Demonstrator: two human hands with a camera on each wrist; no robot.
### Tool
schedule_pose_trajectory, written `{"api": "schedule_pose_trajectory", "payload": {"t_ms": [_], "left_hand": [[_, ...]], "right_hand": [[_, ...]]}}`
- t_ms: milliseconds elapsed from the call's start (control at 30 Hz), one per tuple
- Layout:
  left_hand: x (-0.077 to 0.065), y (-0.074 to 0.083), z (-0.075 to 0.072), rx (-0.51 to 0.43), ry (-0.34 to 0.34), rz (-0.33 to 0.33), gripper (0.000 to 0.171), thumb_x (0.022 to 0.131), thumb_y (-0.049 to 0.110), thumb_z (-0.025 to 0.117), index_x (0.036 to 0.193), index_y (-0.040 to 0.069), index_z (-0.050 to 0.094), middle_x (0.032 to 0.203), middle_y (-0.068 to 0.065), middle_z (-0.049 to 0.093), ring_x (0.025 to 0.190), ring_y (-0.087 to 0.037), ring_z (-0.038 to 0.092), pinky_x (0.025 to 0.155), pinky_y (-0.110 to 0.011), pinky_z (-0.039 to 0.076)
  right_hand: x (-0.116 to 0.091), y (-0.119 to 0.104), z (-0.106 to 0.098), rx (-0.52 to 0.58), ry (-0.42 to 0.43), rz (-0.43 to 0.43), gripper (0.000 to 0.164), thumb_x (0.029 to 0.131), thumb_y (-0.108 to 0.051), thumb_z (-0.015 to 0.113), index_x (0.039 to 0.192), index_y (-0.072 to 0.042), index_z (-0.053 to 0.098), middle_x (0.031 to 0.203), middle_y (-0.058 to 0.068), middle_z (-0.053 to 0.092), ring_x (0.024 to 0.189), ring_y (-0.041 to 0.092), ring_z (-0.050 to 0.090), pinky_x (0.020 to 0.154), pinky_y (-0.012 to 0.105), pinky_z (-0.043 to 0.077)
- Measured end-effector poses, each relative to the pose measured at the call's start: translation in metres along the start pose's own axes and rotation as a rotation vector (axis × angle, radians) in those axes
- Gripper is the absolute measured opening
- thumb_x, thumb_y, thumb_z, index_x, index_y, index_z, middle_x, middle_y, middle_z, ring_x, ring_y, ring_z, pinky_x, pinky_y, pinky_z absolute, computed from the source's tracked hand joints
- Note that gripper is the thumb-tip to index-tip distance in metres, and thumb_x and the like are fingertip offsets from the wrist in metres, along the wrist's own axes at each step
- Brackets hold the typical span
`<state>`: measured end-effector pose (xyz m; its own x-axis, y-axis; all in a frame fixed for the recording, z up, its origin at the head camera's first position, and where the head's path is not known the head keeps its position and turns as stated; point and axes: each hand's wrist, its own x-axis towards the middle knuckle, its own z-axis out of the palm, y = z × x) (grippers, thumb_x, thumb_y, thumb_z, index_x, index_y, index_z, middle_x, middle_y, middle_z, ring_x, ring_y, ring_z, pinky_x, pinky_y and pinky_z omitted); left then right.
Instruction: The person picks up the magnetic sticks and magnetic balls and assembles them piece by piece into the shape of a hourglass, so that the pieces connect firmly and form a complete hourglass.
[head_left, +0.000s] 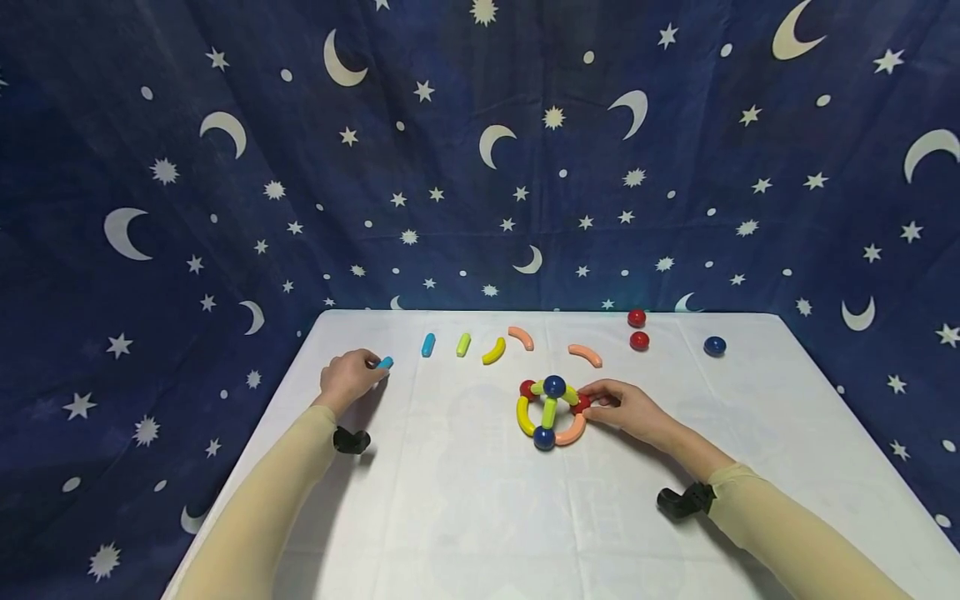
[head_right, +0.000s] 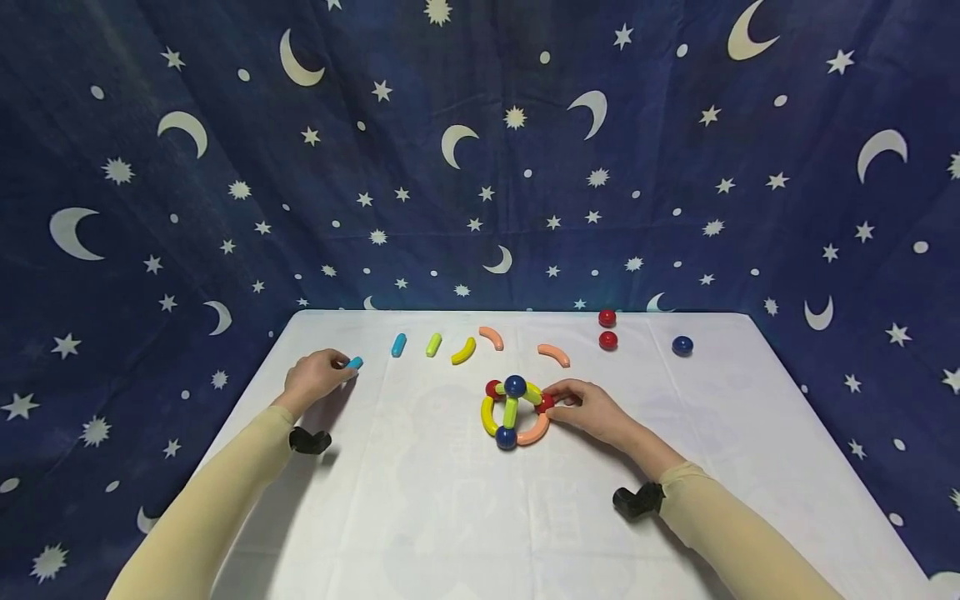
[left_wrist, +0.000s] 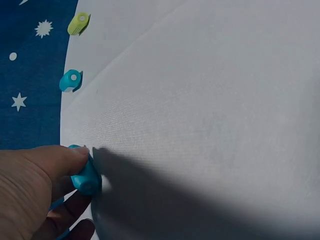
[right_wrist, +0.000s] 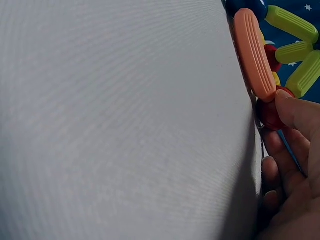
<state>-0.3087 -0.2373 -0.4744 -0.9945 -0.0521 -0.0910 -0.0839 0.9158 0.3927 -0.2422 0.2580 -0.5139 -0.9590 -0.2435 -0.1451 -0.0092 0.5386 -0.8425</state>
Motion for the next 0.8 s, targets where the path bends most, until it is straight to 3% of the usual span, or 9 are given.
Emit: {"api": "schedule_pose_trajectory", "payload": {"t_ms": [233, 400, 567, 800], "left_hand": [[-0.002, 0.003, 0.003, -0.015, 0.023, 0.024, 0.039, 0.098, 0.031, 0.065, 0.127, 0.004, 0.068, 0.111, -0.012, 0.072, 0.105, -0.038, 0.059, 0.096, -0.058, 0.039], [-0.007, 0.012, 0.002, -0.13, 0.065, 0.094, 0.042, 0.101, 0.033, 0.063, 0.133, 0.006, 0.066, 0.119, -0.015, 0.07, 0.107, -0.037, 0.063, 0.091, -0.054, 0.046], [-0.014, 0.038, 0.005, -0.313, 0.083, 0.166, 0.044, 0.1, 0.034, 0.065, 0.135, 0.008, 0.064, 0.12, -0.013, 0.068, 0.11, -0.033, 0.064, 0.088, -0.048, 0.051], [-0.026, 0.083, 0.013, -0.531, 0.031, 0.274, 0.043, 0.099, 0.037, 0.069, 0.131, 0.009, 0.066, 0.116, -0.007, 0.069, 0.11, -0.028, 0.06, 0.091, -0.044, 0.051]], "right_hand": [[0.001, 0.003, 0.002, 0.003, 0.009, 0.003, 0.046, 0.09, -0.033, 0.081, 0.128, -0.012, 0.068, 0.12, 0.003, 0.066, 0.108, 0.025, 0.053, 0.094, 0.037, 0.047], [0.003, 0.003, 0.002, -0.008, 0.025, -0.006, 0.046, 0.09, -0.034, 0.08, 0.128, -0.012, 0.068, 0.12, 0.003, 0.066, 0.108, 0.024, 0.054, 0.096, 0.038, 0.046], [0.002, 0.003, 0.003, -0.016, 0.033, -0.004, 0.045, 0.091, -0.033, 0.079, 0.129, -0.012, 0.068, 0.12, 0.003, 0.066, 0.108, 0.024, 0.054, 0.096, 0.04, 0.046], [0.001, 0.004, 0.005, -0.004, 0.04, -0.01, 0.045, 0.09, -0.034, 0.08, 0.129, -0.013, 0.068, 0.12, 0.004, 0.067, 0.107, 0.024, 0.054, 0.093, 0.034, 0.047]]}}
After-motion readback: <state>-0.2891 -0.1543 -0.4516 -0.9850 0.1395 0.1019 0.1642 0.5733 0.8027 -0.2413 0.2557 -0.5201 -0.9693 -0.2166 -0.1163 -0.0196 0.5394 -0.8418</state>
